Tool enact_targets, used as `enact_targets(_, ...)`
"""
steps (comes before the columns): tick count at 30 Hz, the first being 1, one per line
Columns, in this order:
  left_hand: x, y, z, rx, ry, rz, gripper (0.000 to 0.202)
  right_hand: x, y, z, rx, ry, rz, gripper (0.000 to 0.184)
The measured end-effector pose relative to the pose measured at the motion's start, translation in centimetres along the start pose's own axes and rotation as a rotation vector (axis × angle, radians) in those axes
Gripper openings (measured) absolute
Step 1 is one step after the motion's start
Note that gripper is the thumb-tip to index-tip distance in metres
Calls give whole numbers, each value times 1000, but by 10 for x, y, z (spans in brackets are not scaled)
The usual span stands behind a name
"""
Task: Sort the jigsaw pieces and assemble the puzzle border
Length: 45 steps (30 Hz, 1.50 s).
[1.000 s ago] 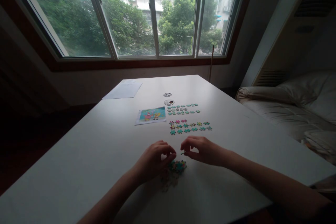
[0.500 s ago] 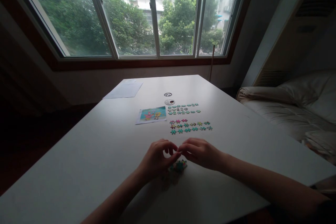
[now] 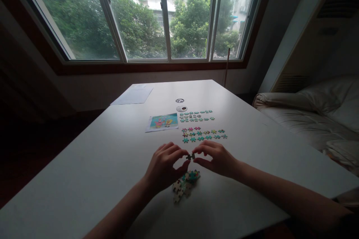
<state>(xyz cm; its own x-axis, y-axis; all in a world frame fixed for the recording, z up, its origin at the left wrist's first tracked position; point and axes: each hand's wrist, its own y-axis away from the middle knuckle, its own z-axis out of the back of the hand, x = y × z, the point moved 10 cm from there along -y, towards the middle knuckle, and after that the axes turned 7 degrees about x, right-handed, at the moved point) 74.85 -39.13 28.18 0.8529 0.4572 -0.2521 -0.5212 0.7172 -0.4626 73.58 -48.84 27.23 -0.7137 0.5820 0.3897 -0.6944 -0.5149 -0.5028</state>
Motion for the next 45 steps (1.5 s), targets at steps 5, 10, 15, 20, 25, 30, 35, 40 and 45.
enact_targets(5, 11, 3, 1, -18, -31, 43, 19, -11, 0, 11, -37, 41, -12, 16)
enact_targets(10, 28, 8, -5, 47, -62, 88, 10, -36, 4, 35, -170, 84, -91, 17)
enact_targets(15, 37, 9, -13, 101, -85, 115, 8, -52, 5, 38, -154, 100, -166, 18)
enact_targets(20, 41, 10, -13, 112, -92, 126, 9, -98, 2, 58, -165, 208, -319, 21)
enact_targets(25, 45, 10, -14, 135, -87, 143, 12, -194, 7, 80, -145, 294, -654, 22)
enact_targets(30, 48, 6, -15, 139, -83, 153, 13, -258, 10, 89, -192, 317, -843, 25)
enact_targets(35, 52, 4, -16, 148, -80, 161, 13, -287, 7, 84, -202, 309, -949, 25)
enact_targets(40, 59, 7, -16, 145, -85, 169, 14, -286, 8, 76, -168, 307, -965, 26)
enact_targets(45, 61, 11, -18, 160, -82, 164, 15, -266, 20, 66, -111, 321, -939, 24)
